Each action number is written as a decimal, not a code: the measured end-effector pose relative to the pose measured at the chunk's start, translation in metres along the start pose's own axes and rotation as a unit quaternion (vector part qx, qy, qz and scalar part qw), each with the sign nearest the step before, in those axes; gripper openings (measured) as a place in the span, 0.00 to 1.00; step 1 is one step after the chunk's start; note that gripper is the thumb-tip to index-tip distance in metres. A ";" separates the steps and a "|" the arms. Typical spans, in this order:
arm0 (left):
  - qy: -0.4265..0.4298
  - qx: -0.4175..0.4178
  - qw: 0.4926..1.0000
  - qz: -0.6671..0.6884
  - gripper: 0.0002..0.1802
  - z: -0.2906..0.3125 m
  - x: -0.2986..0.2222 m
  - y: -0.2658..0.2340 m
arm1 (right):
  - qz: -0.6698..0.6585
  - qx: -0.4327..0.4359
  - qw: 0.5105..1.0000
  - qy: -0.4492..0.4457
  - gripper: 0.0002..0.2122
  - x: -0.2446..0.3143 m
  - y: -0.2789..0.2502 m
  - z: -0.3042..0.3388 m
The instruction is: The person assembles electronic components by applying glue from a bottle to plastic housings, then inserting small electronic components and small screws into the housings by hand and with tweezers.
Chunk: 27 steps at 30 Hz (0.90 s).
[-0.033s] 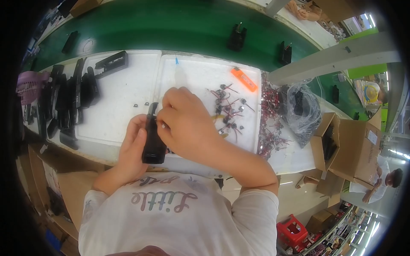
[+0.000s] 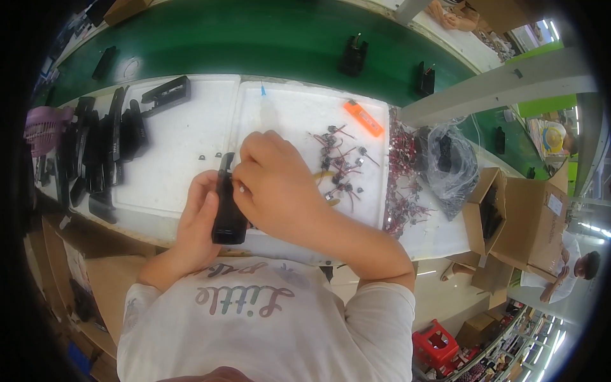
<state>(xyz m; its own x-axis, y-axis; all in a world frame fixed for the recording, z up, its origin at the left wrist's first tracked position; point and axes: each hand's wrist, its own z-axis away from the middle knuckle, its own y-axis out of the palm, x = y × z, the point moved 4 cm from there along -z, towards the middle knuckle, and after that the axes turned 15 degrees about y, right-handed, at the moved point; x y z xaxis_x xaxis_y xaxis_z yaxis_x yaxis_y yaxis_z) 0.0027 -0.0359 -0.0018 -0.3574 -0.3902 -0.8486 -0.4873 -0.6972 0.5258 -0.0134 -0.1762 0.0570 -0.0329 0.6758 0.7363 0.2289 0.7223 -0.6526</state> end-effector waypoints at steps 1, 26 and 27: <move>-0.001 0.001 1.000 0.000 0.16 0.000 0.000 0.000 | 0.000 0.000 1.000 0.001 0.05 -0.001 0.003 0.000; 0.286 0.028 0.504 -0.814 0.27 -0.095 -0.071 -0.061 | 0.145 -0.103 0.984 -0.034 0.07 -0.043 -0.036 -0.059; 0.254 0.029 0.463 -0.849 0.28 -0.105 -0.074 -0.074 | 0.171 -0.125 0.977 -0.017 0.07 -0.063 -0.043 -0.072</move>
<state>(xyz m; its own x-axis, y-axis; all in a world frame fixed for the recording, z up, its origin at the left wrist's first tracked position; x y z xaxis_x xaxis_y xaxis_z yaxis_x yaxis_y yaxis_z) 0.1486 -0.0187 0.0155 0.8057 0.5891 0.0618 0.2520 -0.2466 -0.9358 0.0493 -0.2605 0.0513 0.0559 0.8791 0.4734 0.4631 0.3972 -0.7923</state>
